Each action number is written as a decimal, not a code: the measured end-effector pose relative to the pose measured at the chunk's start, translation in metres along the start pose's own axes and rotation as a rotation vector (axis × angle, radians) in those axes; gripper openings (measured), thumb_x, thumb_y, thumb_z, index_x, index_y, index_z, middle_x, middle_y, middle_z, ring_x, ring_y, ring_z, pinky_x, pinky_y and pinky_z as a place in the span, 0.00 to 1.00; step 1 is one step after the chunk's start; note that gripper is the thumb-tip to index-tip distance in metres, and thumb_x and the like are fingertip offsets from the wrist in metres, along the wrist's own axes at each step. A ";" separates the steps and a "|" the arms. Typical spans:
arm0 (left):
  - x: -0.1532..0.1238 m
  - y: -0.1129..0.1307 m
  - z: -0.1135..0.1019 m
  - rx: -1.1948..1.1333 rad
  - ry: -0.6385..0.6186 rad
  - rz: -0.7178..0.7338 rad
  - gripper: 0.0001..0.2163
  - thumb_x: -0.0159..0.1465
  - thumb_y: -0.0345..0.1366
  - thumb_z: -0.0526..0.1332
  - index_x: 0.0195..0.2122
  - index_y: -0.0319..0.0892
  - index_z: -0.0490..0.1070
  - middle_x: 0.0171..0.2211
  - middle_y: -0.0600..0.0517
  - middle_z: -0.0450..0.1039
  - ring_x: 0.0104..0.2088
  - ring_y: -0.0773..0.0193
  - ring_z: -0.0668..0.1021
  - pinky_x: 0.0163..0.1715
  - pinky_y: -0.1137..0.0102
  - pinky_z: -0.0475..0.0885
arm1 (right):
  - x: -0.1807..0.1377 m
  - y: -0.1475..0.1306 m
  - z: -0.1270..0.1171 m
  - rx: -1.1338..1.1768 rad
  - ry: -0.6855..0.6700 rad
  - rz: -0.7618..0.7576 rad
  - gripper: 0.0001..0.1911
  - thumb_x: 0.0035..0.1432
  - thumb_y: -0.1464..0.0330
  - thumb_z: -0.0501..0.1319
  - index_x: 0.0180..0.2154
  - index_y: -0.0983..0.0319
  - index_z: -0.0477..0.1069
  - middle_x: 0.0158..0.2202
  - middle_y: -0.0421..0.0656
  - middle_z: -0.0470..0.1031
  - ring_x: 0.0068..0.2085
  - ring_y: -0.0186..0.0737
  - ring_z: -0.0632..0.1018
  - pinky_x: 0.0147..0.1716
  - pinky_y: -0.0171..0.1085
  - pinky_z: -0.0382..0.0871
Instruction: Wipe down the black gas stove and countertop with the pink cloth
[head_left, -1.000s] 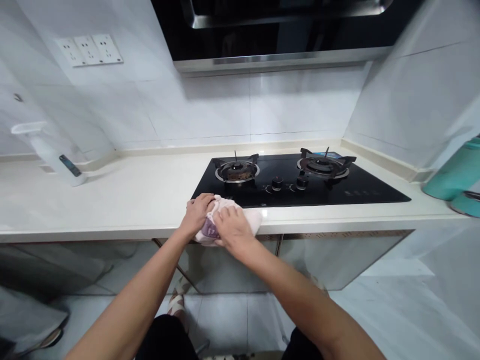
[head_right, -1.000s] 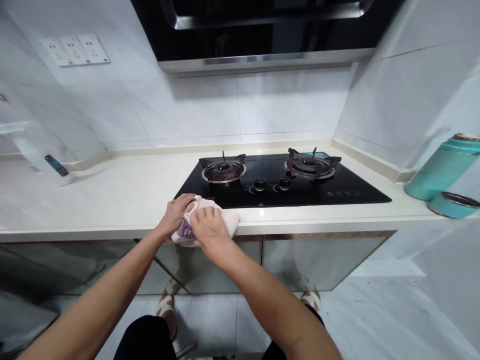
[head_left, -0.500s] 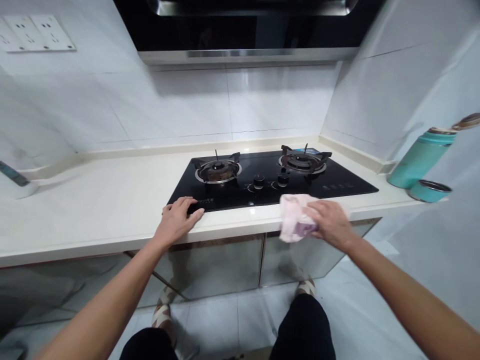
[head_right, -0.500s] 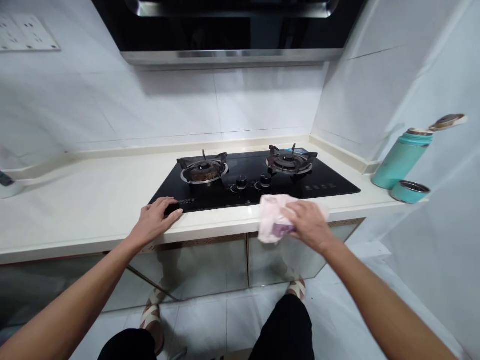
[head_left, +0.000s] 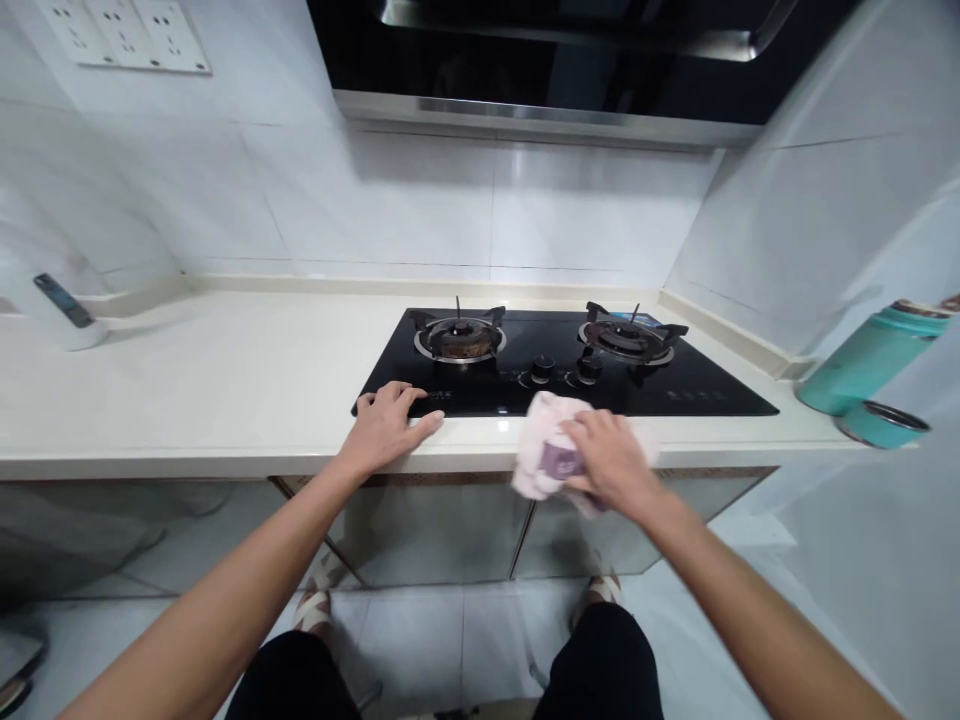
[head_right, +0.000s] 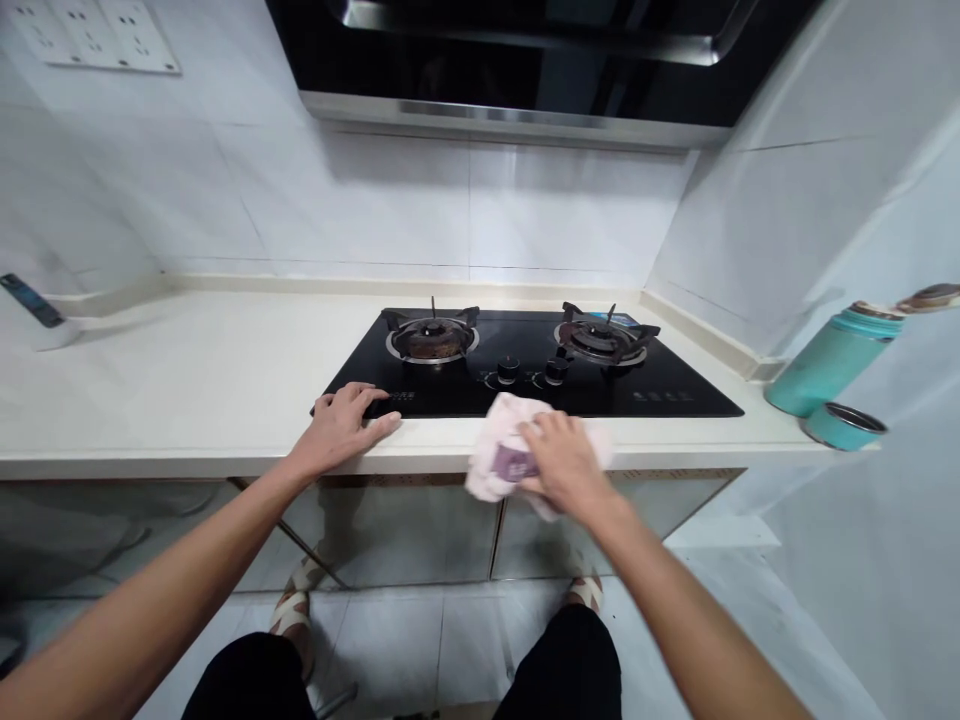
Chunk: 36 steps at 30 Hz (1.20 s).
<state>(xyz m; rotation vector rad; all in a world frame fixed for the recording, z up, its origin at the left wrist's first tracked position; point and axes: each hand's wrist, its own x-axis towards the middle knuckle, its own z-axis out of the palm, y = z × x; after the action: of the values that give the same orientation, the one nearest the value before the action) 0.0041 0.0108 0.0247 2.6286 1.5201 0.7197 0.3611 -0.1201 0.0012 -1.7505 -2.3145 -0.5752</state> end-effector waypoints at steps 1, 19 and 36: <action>-0.001 -0.001 0.000 -0.014 0.009 -0.002 0.26 0.70 0.58 0.54 0.58 0.46 0.75 0.60 0.40 0.72 0.62 0.43 0.72 0.63 0.46 0.59 | 0.023 -0.035 -0.004 0.028 -0.005 -0.027 0.39 0.50 0.47 0.76 0.56 0.61 0.72 0.53 0.55 0.75 0.49 0.57 0.71 0.47 0.49 0.63; -0.003 -0.006 -0.001 -0.176 0.003 -0.062 0.20 0.75 0.50 0.49 0.54 0.50 0.77 0.59 0.49 0.76 0.62 0.54 0.73 0.66 0.52 0.58 | 0.047 -0.051 0.001 0.312 0.042 -0.099 0.30 0.58 0.52 0.71 0.58 0.55 0.71 0.57 0.48 0.74 0.50 0.51 0.70 0.46 0.46 0.60; -0.008 0.004 -0.001 -0.108 0.083 -0.079 0.15 0.75 0.46 0.56 0.51 0.47 0.79 0.57 0.47 0.76 0.59 0.55 0.75 0.63 0.54 0.61 | 0.082 -0.032 0.018 0.304 0.375 0.317 0.33 0.65 0.47 0.55 0.63 0.59 0.69 0.56 0.56 0.71 0.54 0.61 0.70 0.52 0.58 0.64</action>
<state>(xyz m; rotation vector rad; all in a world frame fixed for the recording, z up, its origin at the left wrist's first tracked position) 0.0032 0.0023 0.0240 2.4761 1.5479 0.8881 0.3080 -0.0476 0.0092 -1.6500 -1.7265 -0.4238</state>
